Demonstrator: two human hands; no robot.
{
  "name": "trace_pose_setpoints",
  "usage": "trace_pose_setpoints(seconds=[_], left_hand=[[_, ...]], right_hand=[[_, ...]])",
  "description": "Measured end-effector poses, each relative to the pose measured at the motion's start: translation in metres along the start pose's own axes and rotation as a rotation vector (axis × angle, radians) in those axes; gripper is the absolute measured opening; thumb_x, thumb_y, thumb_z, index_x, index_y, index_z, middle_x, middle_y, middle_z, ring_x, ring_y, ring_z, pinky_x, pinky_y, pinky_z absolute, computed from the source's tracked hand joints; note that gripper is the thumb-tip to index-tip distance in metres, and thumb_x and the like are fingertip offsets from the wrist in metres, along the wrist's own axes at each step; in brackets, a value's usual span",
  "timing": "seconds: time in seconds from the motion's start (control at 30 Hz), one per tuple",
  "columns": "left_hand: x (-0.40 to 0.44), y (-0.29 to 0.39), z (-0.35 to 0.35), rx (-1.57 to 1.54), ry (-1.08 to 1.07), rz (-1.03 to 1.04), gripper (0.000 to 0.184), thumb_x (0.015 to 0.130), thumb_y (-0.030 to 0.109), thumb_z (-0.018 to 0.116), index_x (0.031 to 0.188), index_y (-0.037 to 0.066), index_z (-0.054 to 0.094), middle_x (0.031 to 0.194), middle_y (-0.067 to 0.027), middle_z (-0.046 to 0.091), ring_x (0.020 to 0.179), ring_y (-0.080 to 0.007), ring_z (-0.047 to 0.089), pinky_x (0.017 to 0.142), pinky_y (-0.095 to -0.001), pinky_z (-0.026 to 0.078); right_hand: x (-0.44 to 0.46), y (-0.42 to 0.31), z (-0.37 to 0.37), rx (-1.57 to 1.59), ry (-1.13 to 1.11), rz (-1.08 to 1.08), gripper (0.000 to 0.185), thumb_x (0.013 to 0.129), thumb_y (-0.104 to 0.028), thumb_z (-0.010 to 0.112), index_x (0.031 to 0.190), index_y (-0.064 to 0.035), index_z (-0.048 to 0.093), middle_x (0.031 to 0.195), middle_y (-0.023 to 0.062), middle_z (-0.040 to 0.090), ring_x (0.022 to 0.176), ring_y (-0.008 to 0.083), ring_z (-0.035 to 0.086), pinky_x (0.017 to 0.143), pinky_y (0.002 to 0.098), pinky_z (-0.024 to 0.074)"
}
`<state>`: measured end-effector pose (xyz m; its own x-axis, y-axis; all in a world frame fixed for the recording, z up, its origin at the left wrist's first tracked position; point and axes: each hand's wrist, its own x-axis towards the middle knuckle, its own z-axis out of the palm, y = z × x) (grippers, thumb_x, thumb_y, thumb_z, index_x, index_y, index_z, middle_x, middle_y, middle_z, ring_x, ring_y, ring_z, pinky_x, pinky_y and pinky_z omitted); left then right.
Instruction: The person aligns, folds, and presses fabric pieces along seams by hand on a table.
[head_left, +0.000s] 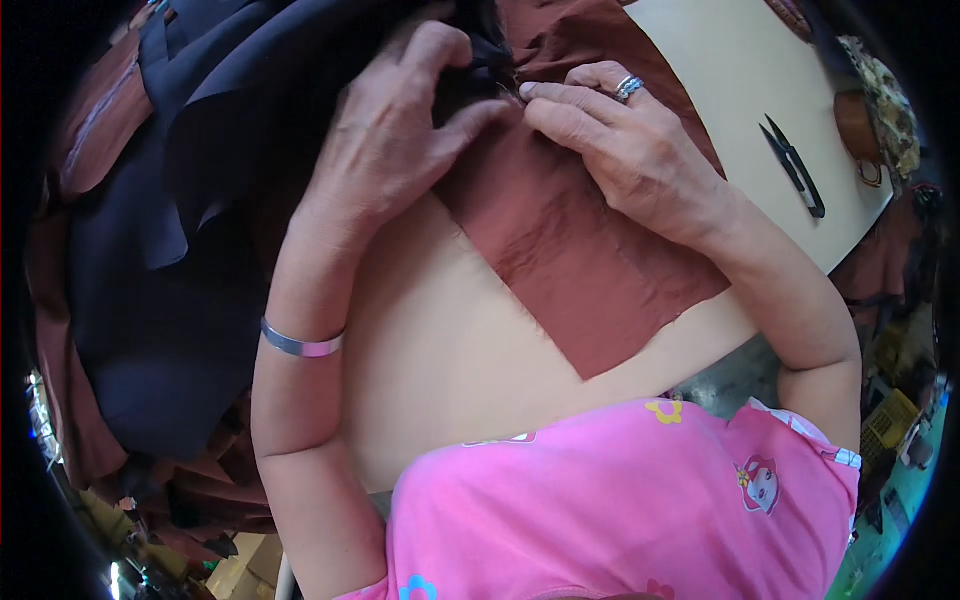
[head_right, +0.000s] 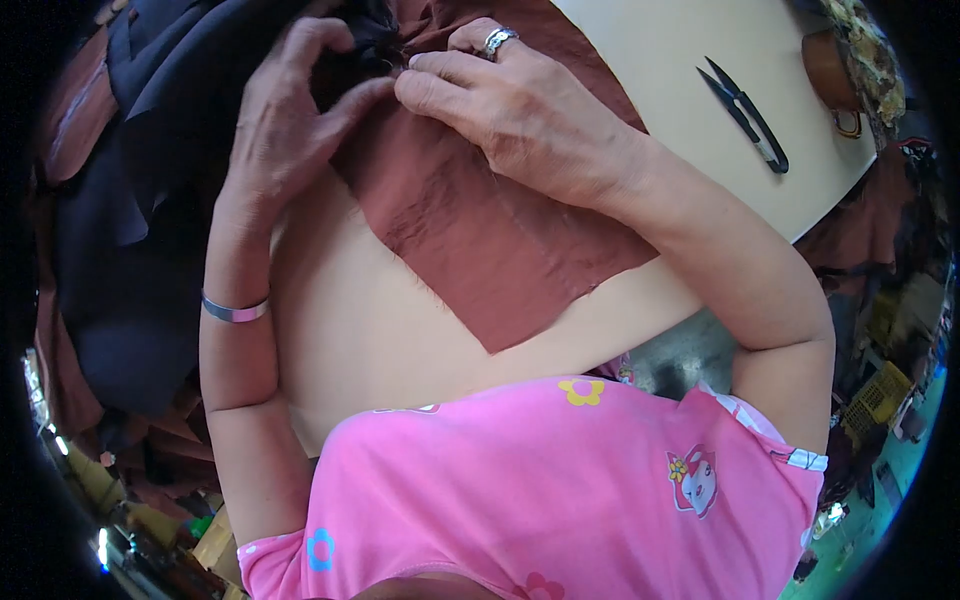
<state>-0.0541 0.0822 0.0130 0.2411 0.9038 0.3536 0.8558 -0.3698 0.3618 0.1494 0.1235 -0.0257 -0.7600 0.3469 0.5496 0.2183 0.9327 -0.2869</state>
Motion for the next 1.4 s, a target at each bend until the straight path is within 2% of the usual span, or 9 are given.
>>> trace_pose_setpoints(seconds=[0.13, 0.3, 0.5, 0.57, 0.7, 0.83, 0.93, 1.03, 1.4], left_hand=[[-0.002, -0.005, 0.021, 0.069, 0.020, 0.011, 0.025, 0.078, 0.013, 0.069, 0.094, 0.001, 0.053, 0.122, -0.0293, 0.050, 0.106, -0.0444, 0.053, 0.089, -0.0431, 0.046], [0.004, -0.011, 0.014, 0.199, -0.001, 0.058, 0.014, 0.081, 0.005, 0.057, 0.093, -0.002, 0.054, 0.112, -0.0225, 0.056, 0.095, -0.0396, 0.058, 0.079, -0.0430, 0.050], [0.031, 0.006, -0.005, 0.105, -0.231, -0.349, 0.019, 0.082, 0.008, 0.058, 0.097, -0.001, 0.054, 0.092, -0.0244, 0.061, 0.087, -0.0396, 0.060, 0.075, -0.0421, 0.050], [0.033, 0.003, 0.005, 0.053, 0.027, -0.161, 0.023, 0.082, 0.012, 0.060, 0.101, 0.000, 0.053, 0.087, -0.0252, 0.062, 0.084, -0.0401, 0.061, 0.075, -0.0426, 0.049], [0.039, 0.017, -0.002, 0.160, -0.020, -0.157, 0.030, 0.083, 0.018, 0.063, 0.105, 0.000, 0.052, 0.088, -0.0260, 0.062, 0.086, -0.0406, 0.060, 0.074, -0.0448, 0.048], [0.056, -0.014, 0.008, 0.163, -0.202, -0.168, 0.024, 0.082, 0.016, 0.061, 0.096, -0.001, 0.052, 0.085, -0.0266, 0.060, 0.085, -0.0414, 0.059, 0.072, -0.0473, 0.046], [0.056, -0.023, 0.015, 0.072, -0.131, 0.055, 0.016, 0.082, 0.011, 0.058, 0.088, -0.001, 0.050, 0.081, -0.0261, 0.059, 0.082, -0.0420, 0.058, 0.068, -0.0480, 0.046], [0.056, -0.017, 0.020, 0.172, -0.170, -0.041, 0.009, 0.081, 0.006, 0.055, 0.084, -0.001, 0.050, 0.079, -0.0244, 0.059, 0.079, -0.0420, 0.058, 0.065, -0.0470, 0.046], [0.040, -0.021, 0.033, 0.199, 0.234, 0.079, 0.005, 0.085, 0.009, 0.055, 0.085, 0.006, 0.052, 0.076, -0.0184, 0.060, 0.071, -0.0372, 0.060, 0.060, -0.0441, 0.047]], right_hand=[[0.000, 0.001, 0.001, 0.014, 0.002, 0.012, 0.026, 0.077, 0.002, 0.054, 0.102, -0.0068, 0.055, 0.104, 0.0085, 0.059, 0.097, 0.0280, 0.053, 0.088, 0.0340, 0.0462], [0.001, 0.000, 0.000, 0.026, 0.001, 0.022, 0.026, 0.076, 0.003, 0.054, 0.100, -0.0061, 0.054, 0.105, 0.0095, 0.059, 0.098, 0.0284, 0.053, 0.088, 0.0343, 0.0457], [0.000, 0.001, -0.003, 0.075, -0.060, 0.073, 0.036, 0.072, 0.011, 0.052, 0.105, -0.0036, 0.054, 0.118, 0.0108, 0.058, 0.104, 0.0330, 0.052, 0.089, 0.0374, 0.0448], [-0.001, 0.003, -0.002, 0.060, -0.050, 0.064, 0.037, 0.071, 0.012, 0.051, 0.105, -0.0030, 0.054, 0.119, 0.0116, 0.058, 0.104, 0.0329, 0.052, 0.089, 0.0375, 0.0445], [0.000, 0.004, -0.005, 0.037, -0.100, 0.064, 0.040, 0.070, 0.014, 0.050, 0.107, -0.0023, 0.054, 0.120, 0.0122, 0.058, 0.103, 0.0326, 0.052, 0.090, 0.0378, 0.0441], [0.001, 0.002, -0.005, 0.014, -0.120, 0.071, 0.038, 0.071, 0.011, 0.053, 0.106, -0.0041, 0.056, 0.119, 0.0114, 0.059, 0.100, 0.0318, 0.053, 0.090, 0.0372, 0.0444], [0.003, 0.000, -0.006, -0.037, -0.126, 0.050, 0.035, 0.072, 0.008, 0.055, 0.104, -0.0059, 0.057, 0.118, 0.0107, 0.059, 0.098, 0.0305, 0.054, 0.087, 0.0359, 0.0463], [0.006, -0.004, -0.006, -0.070, -0.141, 0.055, 0.033, 0.073, 0.005, 0.056, 0.103, -0.0071, 0.058, 0.117, 0.0103, 0.059, 0.097, 0.0291, 0.054, 0.084, 0.0344, 0.0482], [0.004, 0.000, -0.004, -0.057, -0.129, 0.086, 0.031, 0.075, 0.005, 0.055, 0.104, -0.0070, 0.055, 0.119, 0.0120, 0.056, 0.100, 0.0312, 0.052, 0.086, 0.0372, 0.0460]])
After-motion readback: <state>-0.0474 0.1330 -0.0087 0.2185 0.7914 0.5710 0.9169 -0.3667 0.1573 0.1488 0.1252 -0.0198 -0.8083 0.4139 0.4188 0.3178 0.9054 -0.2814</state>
